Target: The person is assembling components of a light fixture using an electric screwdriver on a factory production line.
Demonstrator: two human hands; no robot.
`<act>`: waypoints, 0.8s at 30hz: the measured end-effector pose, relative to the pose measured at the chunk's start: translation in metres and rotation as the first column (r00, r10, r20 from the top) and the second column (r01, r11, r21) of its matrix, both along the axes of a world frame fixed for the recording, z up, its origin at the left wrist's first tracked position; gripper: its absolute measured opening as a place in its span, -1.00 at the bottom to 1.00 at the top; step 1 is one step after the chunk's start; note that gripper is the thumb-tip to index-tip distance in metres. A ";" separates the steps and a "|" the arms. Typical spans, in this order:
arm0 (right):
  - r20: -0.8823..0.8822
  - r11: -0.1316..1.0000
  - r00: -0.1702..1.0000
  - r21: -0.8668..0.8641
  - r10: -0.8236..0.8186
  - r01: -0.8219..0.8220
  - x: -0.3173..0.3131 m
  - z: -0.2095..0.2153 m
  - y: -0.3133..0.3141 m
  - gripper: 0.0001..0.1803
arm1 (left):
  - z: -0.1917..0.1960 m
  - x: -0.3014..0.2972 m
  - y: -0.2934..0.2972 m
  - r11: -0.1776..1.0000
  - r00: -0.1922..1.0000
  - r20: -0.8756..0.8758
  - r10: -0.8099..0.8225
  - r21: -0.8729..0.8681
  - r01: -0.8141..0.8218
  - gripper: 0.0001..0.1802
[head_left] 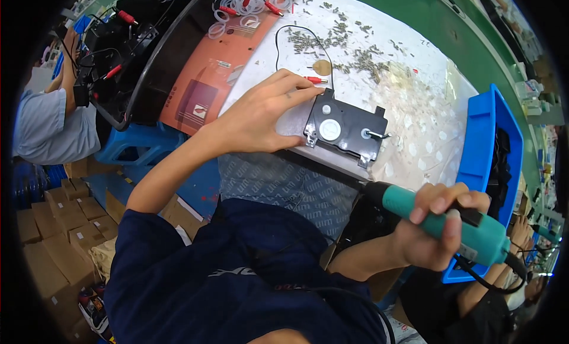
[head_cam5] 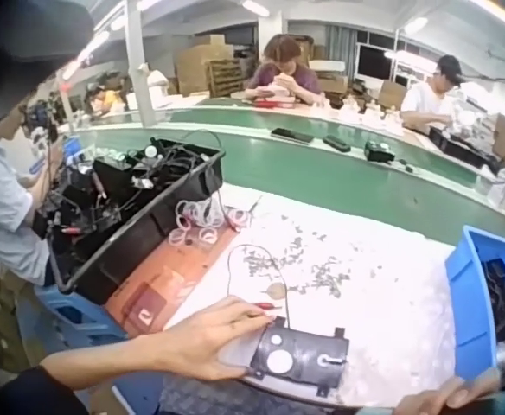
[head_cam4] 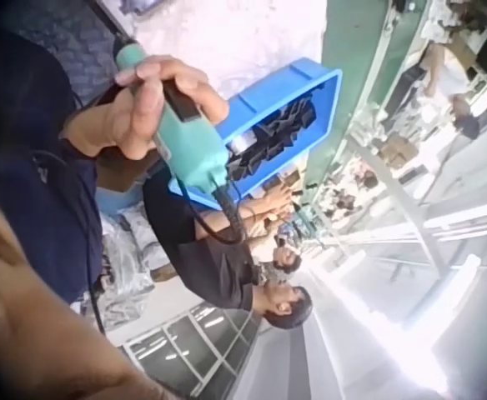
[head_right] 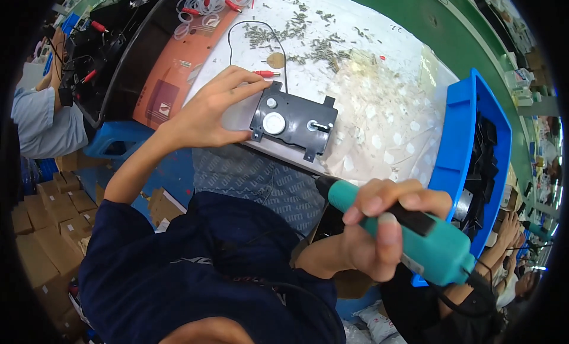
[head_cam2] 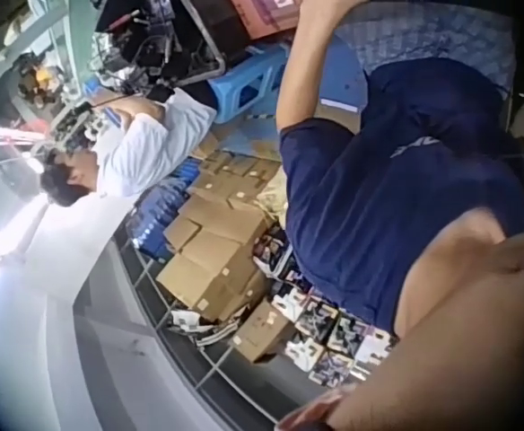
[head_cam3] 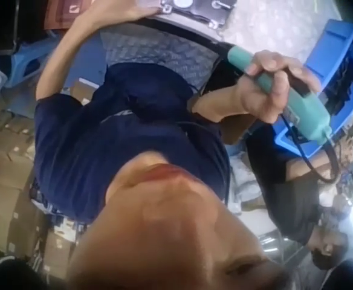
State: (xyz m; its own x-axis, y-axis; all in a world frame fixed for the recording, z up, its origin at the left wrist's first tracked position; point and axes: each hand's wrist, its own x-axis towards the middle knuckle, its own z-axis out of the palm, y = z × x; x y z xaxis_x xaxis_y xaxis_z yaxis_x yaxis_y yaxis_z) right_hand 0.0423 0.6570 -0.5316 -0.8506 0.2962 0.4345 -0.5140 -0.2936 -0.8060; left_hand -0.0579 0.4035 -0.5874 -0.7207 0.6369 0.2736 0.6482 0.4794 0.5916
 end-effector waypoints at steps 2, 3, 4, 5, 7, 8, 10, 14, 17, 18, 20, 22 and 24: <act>-0.044 0.997 0.996 0.004 0.080 -0.080 -0.003 0.010 0.006 -0.72 | 0.007 -0.001 -0.012 1.000 0.999 0.043 -0.006 0.008 0.006 -0.19; -0.084 0.995 0.992 0.023 0.098 -0.096 -0.003 0.015 0.008 -0.72 | 0.007 -0.002 -0.019 0.998 0.998 0.066 0.000 0.069 -0.004 -0.24; -0.125 0.992 0.985 0.040 0.121 -0.117 -0.004 0.022 0.011 -0.72 | 0.010 -0.002 -0.027 0.997 0.998 0.066 0.002 0.075 -0.006 -0.24; -0.129 0.987 0.980 0.070 0.151 -0.143 -0.005 0.028 0.018 -0.74 | 0.013 -0.002 -0.036 0.991 0.990 0.136 0.038 0.121 -0.055 -0.30; -0.164 0.991 0.983 0.112 0.089 -0.071 -0.013 0.037 0.024 -0.74 | 0.012 -0.004 -0.047 0.959 0.983 0.130 0.129 0.237 -0.157 -0.56; -0.196 0.989 0.981 0.147 0.016 0.013 -0.018 0.040 0.025 -0.74 | 0.010 -0.006 -0.052 0.956 0.982 0.121 0.147 0.235 -0.173 -0.56; -0.216 0.986 0.976 0.165 0.011 0.026 -0.029 0.042 0.028 -0.74 | 0.010 -0.011 -0.058 0.889 0.941 0.196 0.276 0.321 -0.327 -0.71; -0.240 0.944 0.960 0.260 -0.141 0.204 -0.050 0.033 0.019 -0.74 | 0.008 -0.031 -0.058 0.811 0.820 -0.075 0.567 0.223 -0.540 -0.76; -0.049 0.896 0.937 0.280 -0.347 0.346 -0.067 0.015 0.011 -0.78 | 0.005 -0.051 -0.058 0.781 0.752 -0.211 0.624 0.191 -0.595 -0.75; -0.047 0.900 0.940 0.277 -0.337 0.337 -0.069 0.013 0.012 -0.78 | 0.003 -0.056 -0.058 0.775 0.746 -0.213 0.631 0.188 -0.603 -0.75; -0.018 0.941 0.954 0.162 -0.299 0.298 -0.071 0.009 0.018 -0.78 | -0.002 -0.066 -0.058 0.758 0.738 -0.194 0.647 0.058 -0.649 -0.78; -0.015 0.936 0.953 0.185 -0.302 0.299 -0.070 0.009 0.022 -0.76 | -0.014 -0.082 -0.059 0.769 0.744 -0.244 0.622 0.009 -0.640 -0.81; -0.012 0.948 0.964 0.176 -0.266 0.264 -0.070 0.009 0.025 -0.75 | -0.019 -0.093 -0.060 0.777 0.751 -0.286 0.595 -0.038 -0.629 -0.84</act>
State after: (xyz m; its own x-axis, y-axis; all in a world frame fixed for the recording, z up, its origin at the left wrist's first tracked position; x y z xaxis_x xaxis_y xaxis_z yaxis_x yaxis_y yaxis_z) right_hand -0.0282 0.6817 -0.5230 -0.7568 0.4322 0.4903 -0.5445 -0.0019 -0.8388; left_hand -0.1505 0.3433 -0.6068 -0.8875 0.1229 0.4442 0.3037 0.8809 0.3631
